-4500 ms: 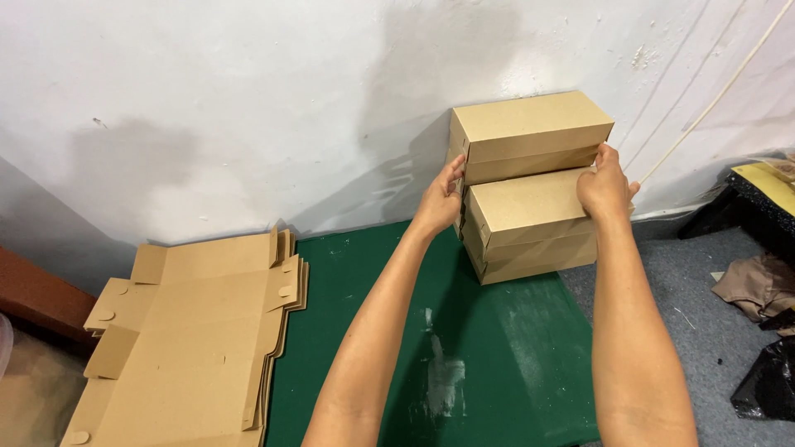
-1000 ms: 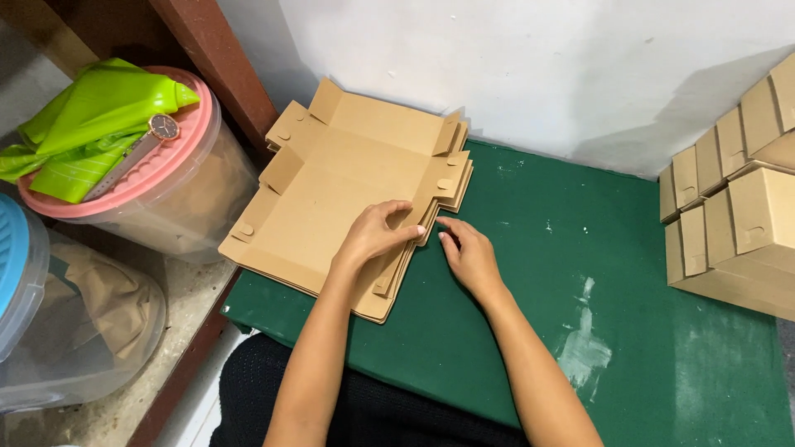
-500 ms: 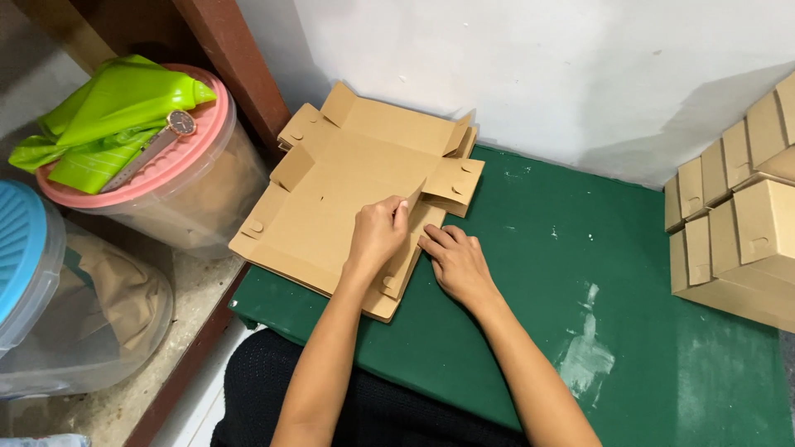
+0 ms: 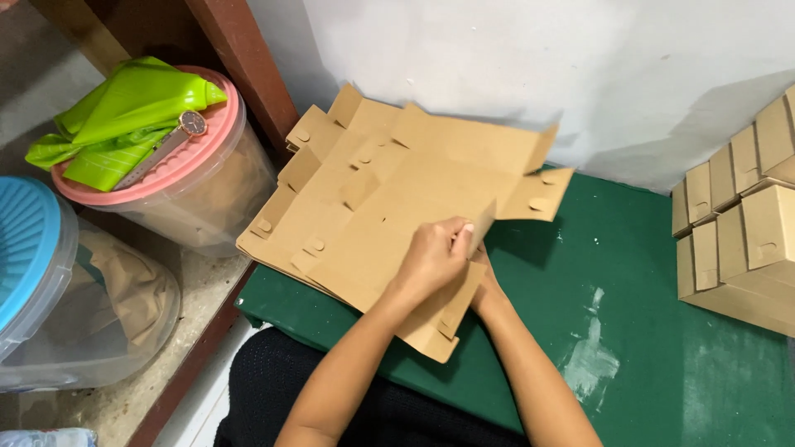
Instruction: Folding flat cardboard templates into boxes and stacking them.
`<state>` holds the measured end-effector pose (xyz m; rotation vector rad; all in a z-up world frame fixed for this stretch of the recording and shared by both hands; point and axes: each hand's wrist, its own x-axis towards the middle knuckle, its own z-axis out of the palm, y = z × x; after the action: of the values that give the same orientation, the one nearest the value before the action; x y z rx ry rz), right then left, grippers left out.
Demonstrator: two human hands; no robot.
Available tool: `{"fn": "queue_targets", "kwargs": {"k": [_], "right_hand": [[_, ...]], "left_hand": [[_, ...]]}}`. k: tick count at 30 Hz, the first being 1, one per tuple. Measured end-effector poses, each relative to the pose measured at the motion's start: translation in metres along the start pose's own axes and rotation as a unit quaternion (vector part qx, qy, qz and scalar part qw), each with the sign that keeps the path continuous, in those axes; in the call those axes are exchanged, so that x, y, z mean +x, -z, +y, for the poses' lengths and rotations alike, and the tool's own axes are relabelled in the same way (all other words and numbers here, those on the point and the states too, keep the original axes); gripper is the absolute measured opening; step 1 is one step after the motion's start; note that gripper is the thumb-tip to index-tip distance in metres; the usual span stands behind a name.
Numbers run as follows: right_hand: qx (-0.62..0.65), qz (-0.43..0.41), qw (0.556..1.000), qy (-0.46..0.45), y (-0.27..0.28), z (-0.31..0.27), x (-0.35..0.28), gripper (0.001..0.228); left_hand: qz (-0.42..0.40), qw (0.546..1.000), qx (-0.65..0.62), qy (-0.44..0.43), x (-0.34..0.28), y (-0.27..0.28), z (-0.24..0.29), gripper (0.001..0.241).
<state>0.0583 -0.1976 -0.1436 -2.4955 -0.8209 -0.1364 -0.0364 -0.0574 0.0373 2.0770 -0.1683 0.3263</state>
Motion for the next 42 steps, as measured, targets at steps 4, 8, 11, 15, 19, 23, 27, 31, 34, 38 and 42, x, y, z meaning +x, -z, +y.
{"fn": "queue_targets", "kwargs": {"k": [4, 8, 11, 15, 19, 23, 27, 31, 34, 38, 42], "right_hand": [[0.172, -0.022, 0.983, -0.061, -0.006, 0.036, 0.003, 0.019], [0.397, -0.036, 0.905, -0.149, 0.071, -0.003, 0.004, 0.04], [0.499, -0.032, 0.841, -0.208, 0.145, -0.039, -0.016, 0.061], [0.571, 0.006, 0.779, -0.259, 0.182, -0.033, -0.047, 0.078], [0.505, 0.058, 0.808, -0.298, 0.148, 0.042, -0.075, 0.055], [0.382, 0.144, 0.847, -0.34, 0.173, 0.025, -0.089, 0.026], [0.226, 0.172, 0.882, -0.375, 0.178, 0.057, -0.12, 0.026], [0.111, 0.149, 0.885, -0.427, 0.181, 0.075, -0.132, 0.037], [0.047, 0.172, 0.887, -0.427, 0.17, 0.089, -0.135, 0.032], [-0.005, 0.172, 0.884, -0.435, 0.177, 0.067, -0.133, 0.032], [-0.054, 0.159, 0.876, -0.453, 0.2, 0.036, -0.132, 0.047]], "left_hand": [[0.018, 0.999, -0.026, 0.03, 0.007, -0.036, -0.044, 0.02], [0.082, 0.991, -0.089, 0.065, 0.007, -0.037, -0.037, 0.025], [0.093, 0.988, -0.097, 0.078, 0.0, -0.047, -0.023, 0.026], [0.048, 0.994, -0.089, 0.042, -0.009, -0.071, 0.012, 0.025], [-0.07, 0.996, -0.052, -0.024, -0.023, -0.095, 0.041, 0.031], [-0.202, 0.975, -0.019, -0.094, -0.031, -0.09, 0.046, 0.043], [-0.044, 0.984, 0.087, -0.149, -0.019, -0.083, -0.006, 0.036], [0.051, 0.965, 0.226, -0.12, 0.009, -0.034, -0.023, 0.037], [-0.014, 0.981, 0.174, 0.089, 0.026, -0.023, -0.048, 0.054], [-0.066, 0.979, 0.136, 0.138, 0.039, -0.035, -0.072, 0.046], [-0.061, 0.978, 0.138, 0.142, 0.039, -0.04, -0.077, 0.046]]}}
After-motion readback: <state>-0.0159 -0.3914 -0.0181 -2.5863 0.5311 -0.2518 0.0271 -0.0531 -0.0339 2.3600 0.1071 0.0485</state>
